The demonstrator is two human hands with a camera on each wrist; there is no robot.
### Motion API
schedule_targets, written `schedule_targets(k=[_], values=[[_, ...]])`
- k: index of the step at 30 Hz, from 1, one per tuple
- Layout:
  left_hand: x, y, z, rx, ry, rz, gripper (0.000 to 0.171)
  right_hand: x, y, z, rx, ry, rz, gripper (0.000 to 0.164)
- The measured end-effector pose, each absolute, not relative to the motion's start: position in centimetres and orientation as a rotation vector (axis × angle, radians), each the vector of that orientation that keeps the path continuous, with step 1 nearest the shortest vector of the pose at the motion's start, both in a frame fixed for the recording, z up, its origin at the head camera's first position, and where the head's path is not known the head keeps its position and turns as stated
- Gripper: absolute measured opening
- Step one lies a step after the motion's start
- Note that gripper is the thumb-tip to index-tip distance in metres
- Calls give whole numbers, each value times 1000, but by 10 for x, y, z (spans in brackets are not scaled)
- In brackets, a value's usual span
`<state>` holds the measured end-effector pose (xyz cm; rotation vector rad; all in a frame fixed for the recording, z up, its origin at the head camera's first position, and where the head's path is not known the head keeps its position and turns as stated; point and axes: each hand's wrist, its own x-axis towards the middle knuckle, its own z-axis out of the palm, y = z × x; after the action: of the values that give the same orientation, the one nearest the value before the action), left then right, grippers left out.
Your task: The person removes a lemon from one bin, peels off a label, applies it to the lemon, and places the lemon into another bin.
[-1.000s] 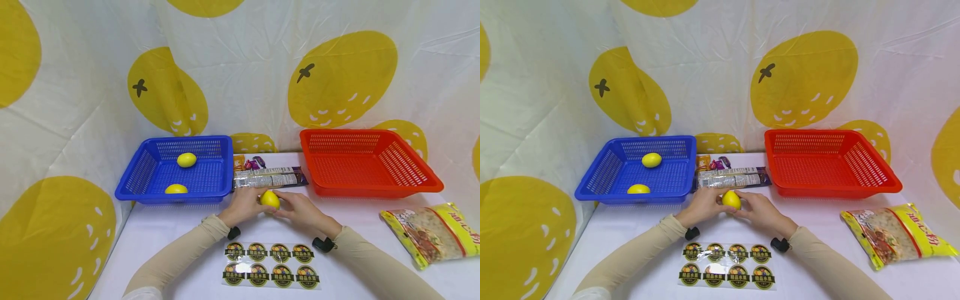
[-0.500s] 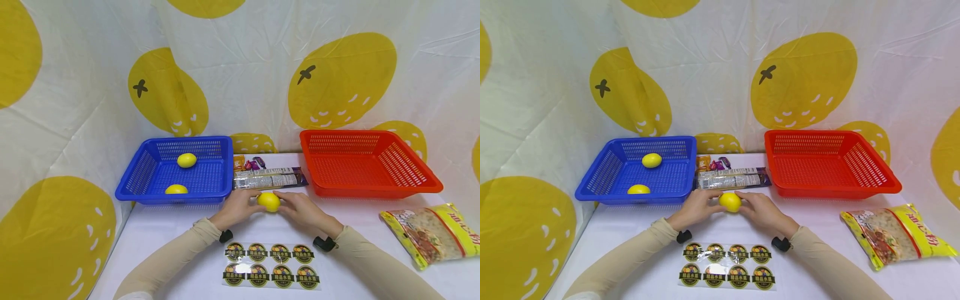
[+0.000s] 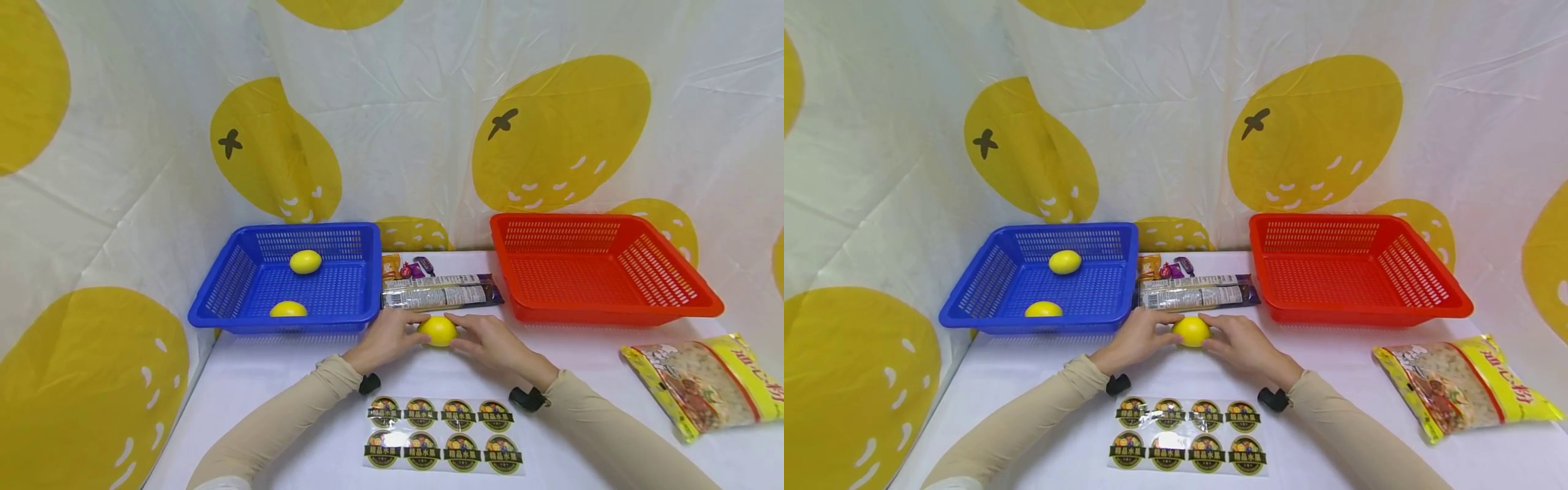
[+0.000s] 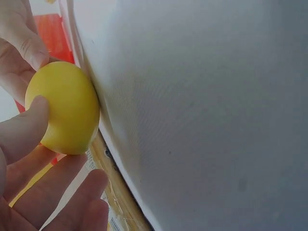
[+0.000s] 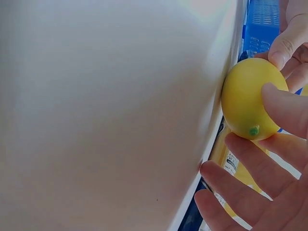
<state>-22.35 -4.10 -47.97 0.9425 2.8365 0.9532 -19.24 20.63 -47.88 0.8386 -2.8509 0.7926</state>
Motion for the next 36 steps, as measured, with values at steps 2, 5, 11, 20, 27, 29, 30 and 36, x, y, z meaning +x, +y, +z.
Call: schedule_targets(k=[2,5,11,20,27,29,30,36], values=[[-224,-41,-480,951,2839,950,45,-192,206,-478,832,-2858,796,55],[-225,-41,-480,963,2844,940,45,-192,205,-478,828,-2867,792,55],[-226,-42,-480,977,2835,947,46,-193,205,-478,820,-2869,775,56],[-221,-41,-478,956,2867,878,51,-191,207,-475,792,-2900,783,63],[-203,-55,-471,862,2880,805,67,-176,220,-462,714,-2926,742,65],[-195,-62,-469,838,2855,795,71,-169,223,-456,688,-2920,724,62],[-191,-67,-468,835,2846,791,71,-165,223,-453,675,-2918,719,60],[-167,-94,-464,878,2801,779,64,-141,208,-441,805,-2920,653,49]])
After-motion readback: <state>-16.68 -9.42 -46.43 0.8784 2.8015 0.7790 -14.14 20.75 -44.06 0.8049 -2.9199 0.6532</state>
